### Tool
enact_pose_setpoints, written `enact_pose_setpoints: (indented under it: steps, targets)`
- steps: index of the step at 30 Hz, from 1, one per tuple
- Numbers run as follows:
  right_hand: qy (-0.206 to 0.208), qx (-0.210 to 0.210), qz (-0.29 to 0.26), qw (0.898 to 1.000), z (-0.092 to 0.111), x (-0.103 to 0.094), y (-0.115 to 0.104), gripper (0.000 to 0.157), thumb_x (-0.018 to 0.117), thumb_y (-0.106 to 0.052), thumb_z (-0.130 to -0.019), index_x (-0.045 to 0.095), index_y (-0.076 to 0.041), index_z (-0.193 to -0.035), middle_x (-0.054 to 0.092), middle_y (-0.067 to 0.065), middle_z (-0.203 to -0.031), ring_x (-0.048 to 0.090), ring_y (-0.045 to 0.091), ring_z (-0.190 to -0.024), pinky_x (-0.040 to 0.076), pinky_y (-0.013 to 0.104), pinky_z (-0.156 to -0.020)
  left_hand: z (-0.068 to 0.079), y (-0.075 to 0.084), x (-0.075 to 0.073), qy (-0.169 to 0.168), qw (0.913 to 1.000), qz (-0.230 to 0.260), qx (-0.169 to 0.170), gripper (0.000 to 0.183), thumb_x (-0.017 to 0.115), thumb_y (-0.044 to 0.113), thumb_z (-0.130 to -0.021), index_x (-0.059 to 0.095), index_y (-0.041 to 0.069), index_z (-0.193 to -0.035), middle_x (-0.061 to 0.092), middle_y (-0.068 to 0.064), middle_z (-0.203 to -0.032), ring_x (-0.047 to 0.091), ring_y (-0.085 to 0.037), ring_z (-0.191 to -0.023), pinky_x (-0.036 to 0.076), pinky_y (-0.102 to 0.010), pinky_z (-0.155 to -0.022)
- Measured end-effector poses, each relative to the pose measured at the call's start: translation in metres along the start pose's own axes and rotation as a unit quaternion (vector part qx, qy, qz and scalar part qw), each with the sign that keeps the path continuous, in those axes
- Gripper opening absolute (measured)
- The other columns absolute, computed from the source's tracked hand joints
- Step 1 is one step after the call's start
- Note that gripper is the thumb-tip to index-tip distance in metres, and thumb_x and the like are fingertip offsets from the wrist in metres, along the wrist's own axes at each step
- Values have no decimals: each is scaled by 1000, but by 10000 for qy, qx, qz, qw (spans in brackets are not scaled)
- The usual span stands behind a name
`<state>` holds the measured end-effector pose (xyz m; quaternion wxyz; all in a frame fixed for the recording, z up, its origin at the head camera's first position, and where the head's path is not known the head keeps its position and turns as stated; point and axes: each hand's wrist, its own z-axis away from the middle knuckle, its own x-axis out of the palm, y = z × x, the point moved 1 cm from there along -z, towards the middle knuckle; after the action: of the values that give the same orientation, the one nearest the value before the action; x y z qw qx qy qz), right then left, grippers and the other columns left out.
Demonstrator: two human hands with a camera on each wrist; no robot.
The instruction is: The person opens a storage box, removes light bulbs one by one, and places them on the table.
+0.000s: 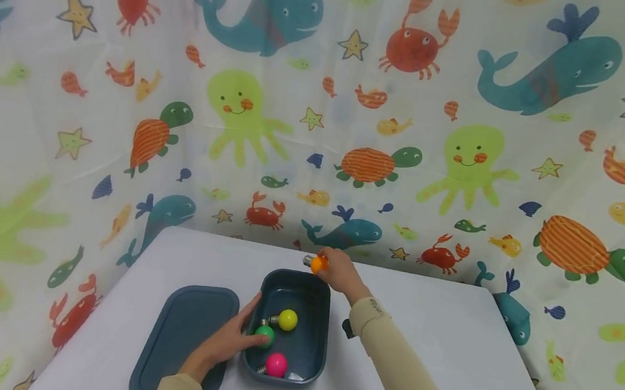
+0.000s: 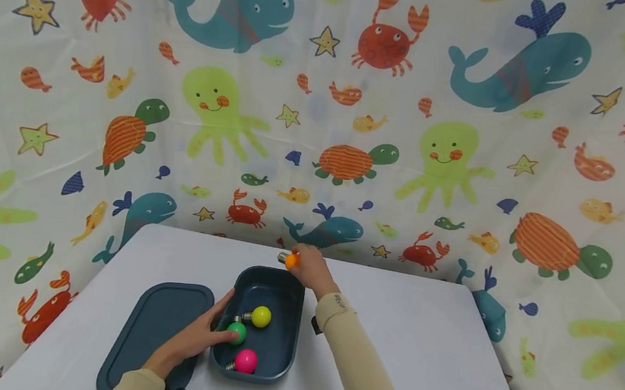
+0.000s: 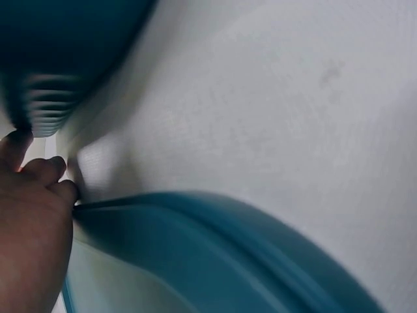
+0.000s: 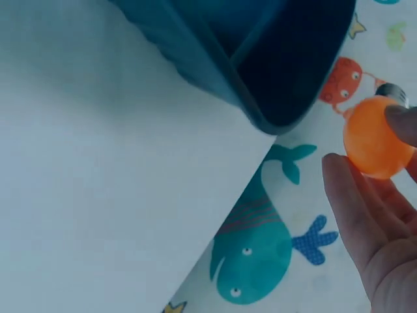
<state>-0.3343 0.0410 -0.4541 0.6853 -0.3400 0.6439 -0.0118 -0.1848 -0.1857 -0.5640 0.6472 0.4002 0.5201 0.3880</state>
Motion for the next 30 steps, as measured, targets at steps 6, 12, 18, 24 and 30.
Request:
enact_pose_setpoints:
  steps: [6, 12, 18, 24, 30]
  targets:
    - [449, 692, -201, 9964, 5, -10, 19, 35, 70, -11, -90, 58, 0, -122, 59, 18, -116, 55, 32, -101, 50, 45, -97, 3, 2, 1, -14, 9999, 116, 19, 97, 77, 38, -83, 17, 27, -158, 19, -12, -162, 21, -41, -145, 21, -64, -112]
    - [322, 1190, -22, 9924, 18, -7, 47, 35, 72, -9, -88, 57, 4, -118, 60, 21, -110, 54, 33, -97, 49, 47, -97, 4, 1, 3, -22, 9999, 137, 11, 96, 77, 37, -83, 17, 28, -158, 18, -12, -162, 21, -41, -145, 22, -65, -111]
    - [-314, 1537, 210, 9874, 30, 2, 71, 35, 74, -8, -87, 59, 4, -116, 62, 21, -106, 55, 31, -90, 50, 45, -95, 4, 2, 4, 12, 10000, 26, -56, 98, 77, 41, -82, 15, 29, -158, 19, -12, -162, 21, -41, -145, 21, -65, -111]
    - [-788, 1866, 181, 9791, 37, 10, 84, 32, 74, -8, -87, 59, 3, -113, 64, 18, -103, 56, 28, -85, 53, 43, -92, 6, 1, 6, 16, 10000, -27, -55, 99, 76, 43, -82, 15, 30, -158, 19, -12, -162, 20, -41, -145, 20, -66, -111]
    - [-867, 2055, 54, 9748, 41, 15, 88, 33, 74, -9, -86, 59, 2, -112, 63, 18, -102, 56, 28, -85, 53, 44, -90, 6, -2, 9, 49, 10000, -43, -31, 99, 77, 43, -82, 15, 29, -158, 20, -13, -161, 22, -42, -144, 21, -66, -110]
